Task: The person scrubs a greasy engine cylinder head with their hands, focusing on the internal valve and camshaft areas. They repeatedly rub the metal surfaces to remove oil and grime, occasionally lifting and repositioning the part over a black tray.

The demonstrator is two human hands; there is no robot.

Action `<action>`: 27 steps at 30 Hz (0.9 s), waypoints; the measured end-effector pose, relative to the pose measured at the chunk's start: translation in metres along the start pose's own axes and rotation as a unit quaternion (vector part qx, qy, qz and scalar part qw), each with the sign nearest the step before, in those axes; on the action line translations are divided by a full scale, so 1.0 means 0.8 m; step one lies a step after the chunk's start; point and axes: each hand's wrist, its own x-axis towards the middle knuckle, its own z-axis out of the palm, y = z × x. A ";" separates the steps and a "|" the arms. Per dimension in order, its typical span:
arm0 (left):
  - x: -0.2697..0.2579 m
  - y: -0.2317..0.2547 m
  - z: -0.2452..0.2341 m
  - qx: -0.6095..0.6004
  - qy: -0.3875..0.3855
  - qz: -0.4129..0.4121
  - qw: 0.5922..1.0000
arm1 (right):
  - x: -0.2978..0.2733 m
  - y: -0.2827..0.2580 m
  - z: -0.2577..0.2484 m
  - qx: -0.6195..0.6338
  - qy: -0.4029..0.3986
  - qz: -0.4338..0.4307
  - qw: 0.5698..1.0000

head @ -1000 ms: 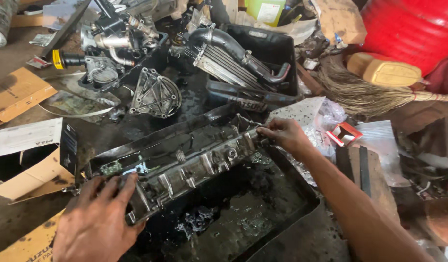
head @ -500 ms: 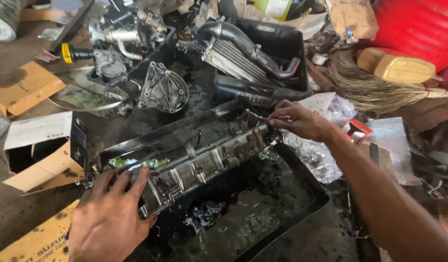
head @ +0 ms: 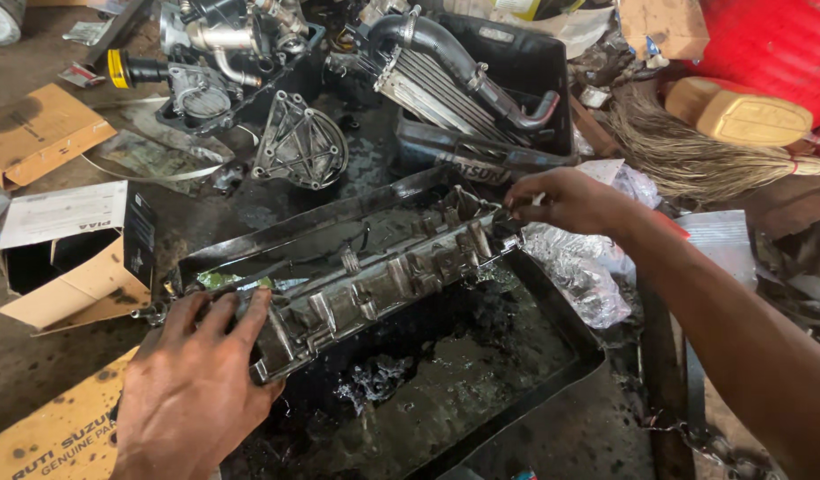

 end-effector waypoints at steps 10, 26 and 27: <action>-0.004 0.003 0.001 0.006 0.011 0.009 1.000 | 0.053 -0.080 0.006 -0.378 -0.168 0.002 0.910; -0.008 -0.001 0.006 -0.006 0.064 0.035 0.997 | 0.089 -0.052 -0.010 -0.408 -0.290 -0.078 0.862; -0.008 -0.001 0.007 -0.013 0.080 0.042 0.996 | 0.085 -0.055 -0.008 -0.373 -0.279 -0.079 0.881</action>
